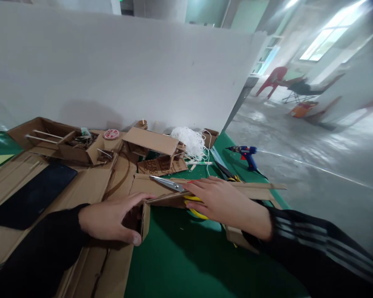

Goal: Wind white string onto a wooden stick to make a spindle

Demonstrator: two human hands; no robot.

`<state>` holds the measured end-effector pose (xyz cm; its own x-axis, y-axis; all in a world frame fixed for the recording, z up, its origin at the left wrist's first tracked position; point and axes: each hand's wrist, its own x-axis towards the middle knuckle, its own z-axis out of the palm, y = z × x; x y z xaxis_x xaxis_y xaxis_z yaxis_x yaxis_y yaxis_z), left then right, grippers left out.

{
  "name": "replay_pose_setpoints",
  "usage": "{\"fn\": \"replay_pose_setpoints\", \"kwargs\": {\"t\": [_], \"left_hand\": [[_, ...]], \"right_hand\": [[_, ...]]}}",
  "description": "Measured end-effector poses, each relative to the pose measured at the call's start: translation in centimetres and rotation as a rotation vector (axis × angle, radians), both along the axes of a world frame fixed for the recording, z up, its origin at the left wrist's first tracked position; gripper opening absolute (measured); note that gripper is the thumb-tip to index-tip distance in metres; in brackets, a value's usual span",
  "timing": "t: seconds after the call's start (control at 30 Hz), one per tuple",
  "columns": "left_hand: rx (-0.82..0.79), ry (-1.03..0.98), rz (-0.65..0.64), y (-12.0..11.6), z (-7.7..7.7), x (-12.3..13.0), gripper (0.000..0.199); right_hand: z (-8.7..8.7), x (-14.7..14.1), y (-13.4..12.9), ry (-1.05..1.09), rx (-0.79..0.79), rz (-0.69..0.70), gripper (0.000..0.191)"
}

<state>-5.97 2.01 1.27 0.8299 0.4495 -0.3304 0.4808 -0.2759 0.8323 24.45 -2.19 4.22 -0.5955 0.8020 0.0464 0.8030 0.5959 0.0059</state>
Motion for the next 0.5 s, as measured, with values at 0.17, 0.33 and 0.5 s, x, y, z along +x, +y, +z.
{"fn": "replay_pose_setpoints", "kwargs": {"t": [0.17,0.33,0.5], "left_hand": [[0.071,-0.150,0.073,-0.6,-1.5,1.1,0.092],[0.192,-0.230,0.184,-1.2,-1.7,1.9,0.092],[0.205,-0.303,0.239,-1.7,-1.3,2.0,0.092]], "right_hand": [[-2.1,0.1,-0.3,0.066,0.111,-0.032,0.018],[-1.9,0.0,-1.4,0.200,0.229,-0.056,0.016],[-1.9,0.3,-2.1,0.269,0.257,-0.087,0.016]]}}
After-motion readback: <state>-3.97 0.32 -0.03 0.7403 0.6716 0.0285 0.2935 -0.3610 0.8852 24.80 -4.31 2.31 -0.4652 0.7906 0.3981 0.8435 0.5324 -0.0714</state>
